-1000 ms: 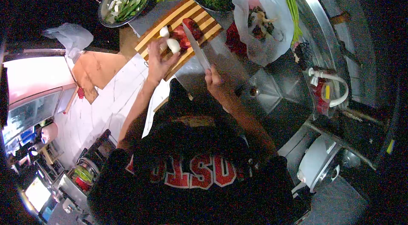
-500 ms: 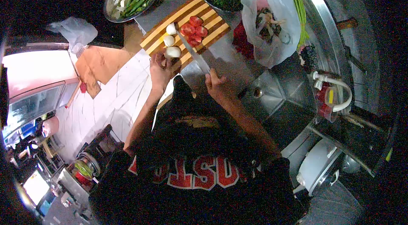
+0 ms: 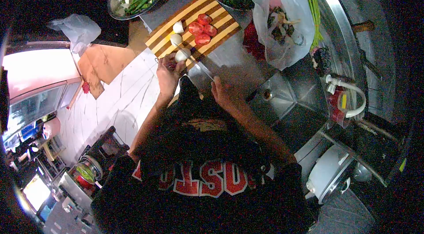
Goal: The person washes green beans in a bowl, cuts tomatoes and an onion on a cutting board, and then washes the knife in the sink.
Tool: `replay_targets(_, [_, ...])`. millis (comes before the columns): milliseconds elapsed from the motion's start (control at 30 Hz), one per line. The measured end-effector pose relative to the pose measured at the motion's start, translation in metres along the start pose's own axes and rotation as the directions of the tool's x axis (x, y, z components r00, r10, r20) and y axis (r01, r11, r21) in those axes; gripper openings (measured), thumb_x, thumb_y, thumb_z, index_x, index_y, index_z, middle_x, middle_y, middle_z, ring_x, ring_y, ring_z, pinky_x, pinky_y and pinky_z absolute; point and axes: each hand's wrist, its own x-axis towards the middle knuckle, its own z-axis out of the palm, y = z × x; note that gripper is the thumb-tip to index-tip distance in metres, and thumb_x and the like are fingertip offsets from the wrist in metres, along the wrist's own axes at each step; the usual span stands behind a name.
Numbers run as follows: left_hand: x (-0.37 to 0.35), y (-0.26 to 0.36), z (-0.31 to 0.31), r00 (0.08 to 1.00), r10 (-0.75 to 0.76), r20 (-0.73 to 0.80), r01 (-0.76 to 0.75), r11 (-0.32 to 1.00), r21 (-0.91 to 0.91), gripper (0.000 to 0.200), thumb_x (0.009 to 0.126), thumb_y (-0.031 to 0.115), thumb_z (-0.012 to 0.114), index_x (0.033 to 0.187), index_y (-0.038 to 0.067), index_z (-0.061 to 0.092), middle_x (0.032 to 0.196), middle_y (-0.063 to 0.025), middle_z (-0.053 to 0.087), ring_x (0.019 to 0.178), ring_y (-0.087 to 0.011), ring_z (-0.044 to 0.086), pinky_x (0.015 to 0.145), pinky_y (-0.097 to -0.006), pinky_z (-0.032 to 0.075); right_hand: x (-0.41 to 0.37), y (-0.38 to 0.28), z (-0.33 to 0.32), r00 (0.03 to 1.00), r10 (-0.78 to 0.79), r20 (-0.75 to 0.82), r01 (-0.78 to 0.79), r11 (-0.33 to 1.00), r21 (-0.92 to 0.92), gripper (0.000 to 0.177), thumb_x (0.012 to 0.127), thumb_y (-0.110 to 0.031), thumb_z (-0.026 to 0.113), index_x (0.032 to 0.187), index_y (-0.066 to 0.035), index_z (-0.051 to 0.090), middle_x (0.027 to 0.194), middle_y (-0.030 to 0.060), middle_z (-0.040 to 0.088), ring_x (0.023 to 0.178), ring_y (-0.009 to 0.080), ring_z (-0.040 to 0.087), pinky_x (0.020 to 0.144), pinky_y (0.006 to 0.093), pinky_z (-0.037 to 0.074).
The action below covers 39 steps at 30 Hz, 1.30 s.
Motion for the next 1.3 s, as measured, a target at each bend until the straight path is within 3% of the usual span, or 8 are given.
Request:
replay_targets(267, [0.002,-0.011,0.003,0.997,0.082,-0.010,-0.080,0.992,0.099,0.025,0.072,0.007,0.068,0.092,-0.003,0.057,0.082,-0.0163,0.056,0.068,-0.0288,0.057,0.060,-0.0364,0.047,0.013,0.007,-0.018,0.941,-0.254,-0.224,0.216,0.960,-0.180,0.019,0.087,-0.027,0.049,0.086,-0.008,0.049,0.056,0.0136,0.055,0.051,0.0332,0.057,0.045,0.0461,0.044])
replay_targets(333, [0.003,-0.010,0.002,0.999,0.049,-0.012,-0.047,0.993,0.108,0.025,0.072,0.007,0.068,0.092,-0.003,0.057,0.081,-0.0165,0.055,0.069,-0.0297,0.057,0.061,-0.0372,0.047,0.019,-0.004,-0.033,0.953,0.105,0.286,-0.074,0.990,-0.117,0.026,0.086,-0.029,0.049,0.095,-0.005,0.048,0.076,0.0193,0.060,0.066,0.0397,0.060,0.055,0.0490,0.048])
replay_targets(367, [0.004,-0.012,0.002,0.993,0.120,-0.024,-0.114,0.981,0.157,0.024,0.072,0.006,0.068,0.091,-0.003,0.058,0.080,-0.0166,0.055,0.069,-0.0306,0.056,0.061,-0.0378,0.046,0.021,0.003,-0.024,0.952,0.103,0.289,-0.072,0.991,-0.114,0.026,0.086,-0.029,0.049,0.095,-0.005,0.048,0.076,0.0193,0.060,0.066,0.0397,0.060,0.055,0.0490,0.048])
replay_targets(667, [0.006,-0.003,0.008,0.981,0.163,0.106,-0.184,0.954,0.235,0.045,0.069,0.007,0.068,0.107,-0.001,0.045,0.095,-0.0197,0.052,0.091,-0.0353,0.050,0.076,-0.0411,0.042,0.037,0.010,-0.021,0.955,-0.280,-0.092,0.260,0.947,-0.188,0.026,0.087,-0.029,0.047,0.093,-0.004,0.049,0.063,0.0206,0.058,0.061,0.0396,0.059,0.053,0.0502,0.048])
replay_targets(833, [0.018,0.001,0.015,0.948,0.316,0.040,-0.316,0.917,0.245,0.063,0.067,0.015,0.073,0.118,0.000,0.039,0.117,-0.0234,0.042,0.104,-0.0406,0.042,0.086,-0.0457,0.037,0.047,0.008,-0.055,0.997,0.011,-0.070,-0.008,0.999,0.040,0.023,0.087,-0.027,0.047,0.086,-0.004,0.047,0.054,0.0167,0.054,0.052,0.0331,0.058,0.044,0.0429,0.045])
replay_targets(900, [0.025,0.005,0.014,0.910,0.406,0.088,-0.407,0.828,0.387,0.092,0.063,0.032,0.076,0.132,0.001,0.024,0.134,-0.0265,0.022,0.118,-0.0455,0.028,0.095,-0.0546,0.026,0.053,0.036,-0.044,0.985,-0.007,-0.174,0.013,0.999,0.037,0.022,0.087,-0.026,0.048,0.085,-0.004,0.046,0.053,0.0159,0.053,0.050,0.0325,0.058,0.044,0.0420,0.045])
replay_targets(1167, [0.078,-0.001,0.028,0.806,0.476,0.352,-0.575,0.771,0.274,0.110,0.055,0.045,0.076,0.134,-0.001,0.016,0.130,-0.0284,0.026,0.121,-0.0433,0.027,0.101,-0.0443,0.030,0.094,0.089,-0.021,0.947,-0.127,-0.295,0.079,0.982,-0.170,0.019,0.085,-0.020,0.049,0.089,-0.001,0.052,0.059,0.0178,0.056,0.054,0.0338,0.058,0.049,0.0434,0.046])
replay_targets(1300, [0.097,-0.002,0.032,0.738,0.543,0.401,-0.652,0.728,0.212,0.110,0.052,0.045,0.077,0.133,-0.001,0.020,0.129,-0.0268,0.030,0.119,-0.0418,0.031,0.100,-0.0440,0.032,0.097,0.043,-0.033,0.963,0.252,-0.097,-0.259,0.963,-0.075,0.026,0.088,-0.023,0.040,0.093,-0.001,0.053,0.066,0.0197,0.060,0.058,0.0369,0.060,0.054,0.0467,0.047])
